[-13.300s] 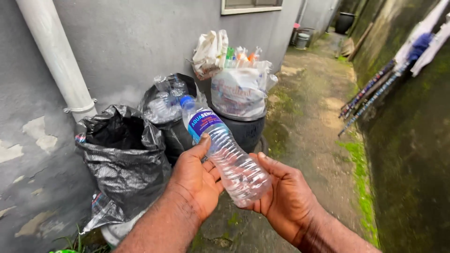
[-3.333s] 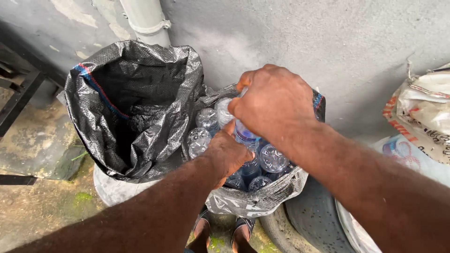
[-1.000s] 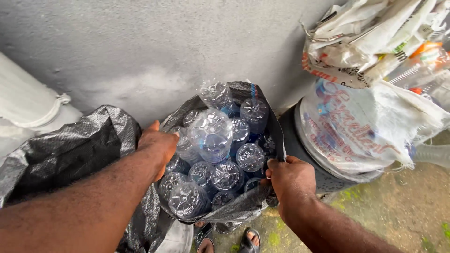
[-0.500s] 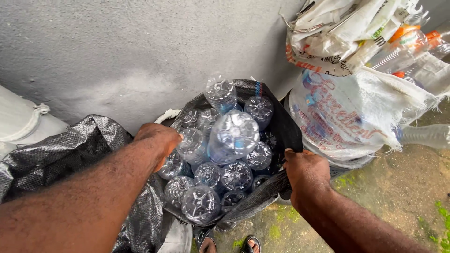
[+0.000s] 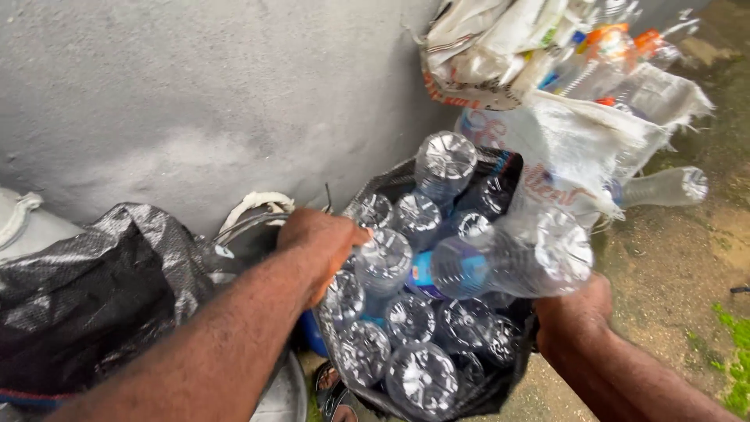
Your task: The person wipes plastic bottles with a cloth and places them into bags.
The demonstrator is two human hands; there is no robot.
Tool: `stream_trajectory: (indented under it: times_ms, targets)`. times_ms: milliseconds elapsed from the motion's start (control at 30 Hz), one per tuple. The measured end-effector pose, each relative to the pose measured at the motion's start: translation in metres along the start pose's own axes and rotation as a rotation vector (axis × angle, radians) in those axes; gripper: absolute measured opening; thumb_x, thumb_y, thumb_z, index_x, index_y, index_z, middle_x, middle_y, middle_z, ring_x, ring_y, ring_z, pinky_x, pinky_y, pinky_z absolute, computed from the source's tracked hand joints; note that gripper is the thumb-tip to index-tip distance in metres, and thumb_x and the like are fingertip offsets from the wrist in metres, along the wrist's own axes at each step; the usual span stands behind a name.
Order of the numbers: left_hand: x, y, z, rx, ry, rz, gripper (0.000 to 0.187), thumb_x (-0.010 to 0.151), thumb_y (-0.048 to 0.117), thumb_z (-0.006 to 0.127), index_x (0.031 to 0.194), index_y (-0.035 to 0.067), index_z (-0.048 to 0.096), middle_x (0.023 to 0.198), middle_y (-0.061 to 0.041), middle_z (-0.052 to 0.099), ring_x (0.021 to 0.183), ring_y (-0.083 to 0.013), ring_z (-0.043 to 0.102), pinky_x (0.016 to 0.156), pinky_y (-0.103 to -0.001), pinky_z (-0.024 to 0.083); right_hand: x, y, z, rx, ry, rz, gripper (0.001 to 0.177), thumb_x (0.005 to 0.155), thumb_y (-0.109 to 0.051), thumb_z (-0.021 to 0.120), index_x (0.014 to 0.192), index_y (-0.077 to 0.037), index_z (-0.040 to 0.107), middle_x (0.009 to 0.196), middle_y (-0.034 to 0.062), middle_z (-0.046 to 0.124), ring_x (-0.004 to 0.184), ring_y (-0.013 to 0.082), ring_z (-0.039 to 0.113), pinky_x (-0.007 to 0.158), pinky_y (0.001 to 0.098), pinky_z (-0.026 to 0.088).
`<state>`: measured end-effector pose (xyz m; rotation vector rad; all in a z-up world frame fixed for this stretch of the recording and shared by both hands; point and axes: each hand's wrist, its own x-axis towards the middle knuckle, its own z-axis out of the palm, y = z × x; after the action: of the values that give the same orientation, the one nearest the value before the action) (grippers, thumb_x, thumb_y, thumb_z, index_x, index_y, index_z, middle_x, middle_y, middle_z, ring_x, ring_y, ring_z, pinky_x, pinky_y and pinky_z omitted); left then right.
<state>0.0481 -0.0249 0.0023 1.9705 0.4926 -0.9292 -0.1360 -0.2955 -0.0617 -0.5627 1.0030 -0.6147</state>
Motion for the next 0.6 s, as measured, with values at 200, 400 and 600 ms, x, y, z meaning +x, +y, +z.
stream_trajectory:
  times_ms: [200, 400, 600]
  targets:
    - [-0.053, 0.014, 0.056, -0.011, -0.106, 0.165, 0.042, 0.077, 0.021, 0.086, 0.111, -0.001, 0.076, 0.115, -0.018, 0.078, 0.100, -0.0279, 0.072, 0.081, -0.044, 0.056, 0.006, -0.066, -0.064, -0.294, 0.086, -0.137, 0.034, 0.105, -0.024, 0.052, 0.131, -0.003, 0.056, 0.109, 0.0083, 0.064, 0.091, 0.0176, 0.060, 0.076, 0.0345, 0.051]
    - [-0.082, 0.022, 0.145, -0.030, -0.169, 0.251, 0.036, 0.079, 0.026, 0.087, 0.103, 0.001, 0.077, 0.100, -0.015, 0.078, 0.076, -0.0259, 0.061, 0.068, -0.042, 0.049, -0.003, -0.129, -0.146, -0.649, 0.243, -0.247, 0.038, 0.109, -0.034, 0.071, 0.119, 0.000, 0.057, 0.087, 0.0113, 0.061, 0.069, 0.0274, 0.059, 0.060, 0.0502, 0.050]
    - [-0.113, 0.026, 0.264, -0.210, -0.326, 0.274, 0.029, 0.084, 0.018, 0.082, 0.099, -0.006, 0.075, 0.086, -0.016, 0.071, 0.065, -0.0226, 0.057, 0.053, -0.038, 0.044, -0.051, -0.206, -0.201, -0.387, 0.252, -0.173, 0.048, 0.084, 0.004, 0.051, 0.131, -0.004, 0.053, 0.095, 0.0182, 0.074, 0.074, 0.0289, 0.069, 0.072, 0.0409, 0.057]
